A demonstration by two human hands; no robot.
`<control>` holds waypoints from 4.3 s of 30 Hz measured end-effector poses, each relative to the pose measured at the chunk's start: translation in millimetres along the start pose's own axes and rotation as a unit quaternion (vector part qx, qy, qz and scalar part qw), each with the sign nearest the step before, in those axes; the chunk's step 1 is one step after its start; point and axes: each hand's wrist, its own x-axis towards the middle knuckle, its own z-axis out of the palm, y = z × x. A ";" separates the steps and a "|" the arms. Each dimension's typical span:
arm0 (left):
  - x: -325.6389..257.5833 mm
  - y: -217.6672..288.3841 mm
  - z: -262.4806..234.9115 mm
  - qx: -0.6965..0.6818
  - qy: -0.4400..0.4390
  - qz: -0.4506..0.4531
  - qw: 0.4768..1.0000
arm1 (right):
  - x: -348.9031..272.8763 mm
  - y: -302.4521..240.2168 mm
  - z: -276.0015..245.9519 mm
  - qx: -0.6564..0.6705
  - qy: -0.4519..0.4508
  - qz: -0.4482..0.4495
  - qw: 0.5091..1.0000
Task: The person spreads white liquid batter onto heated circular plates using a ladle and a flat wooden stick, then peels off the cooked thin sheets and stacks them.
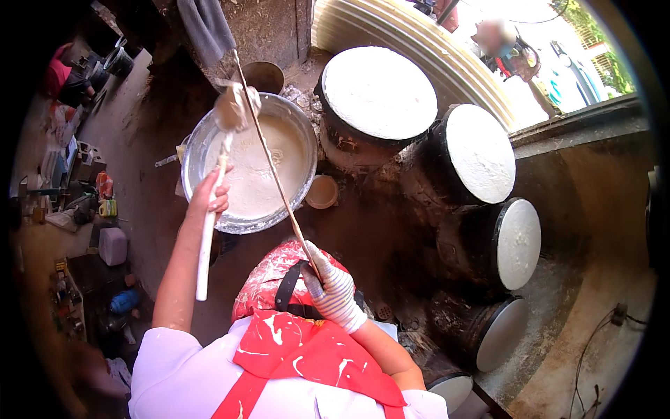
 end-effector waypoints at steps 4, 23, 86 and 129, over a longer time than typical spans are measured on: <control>57.5 -38.8 -60.5 0.034 0.113 -0.107 0.987 | 13.5 -4.0 13.7 0.054 -0.003 0.111 0.992; 9.9 -53.5 -109.7 -0.013 0.069 -0.067 0.995 | -12.5 18.8 17.7 0.159 0.043 0.277 0.947; -157.9 -794.6 723.5 0.499 -0.797 0.239 0.243 | -383.2 288.0 -452.8 -0.025 0.952 0.234 0.194; -82.1 -723.5 679.6 0.499 -0.580 -0.101 0.635 | -537.5 230.0 -450.8 -0.025 0.794 0.398 0.459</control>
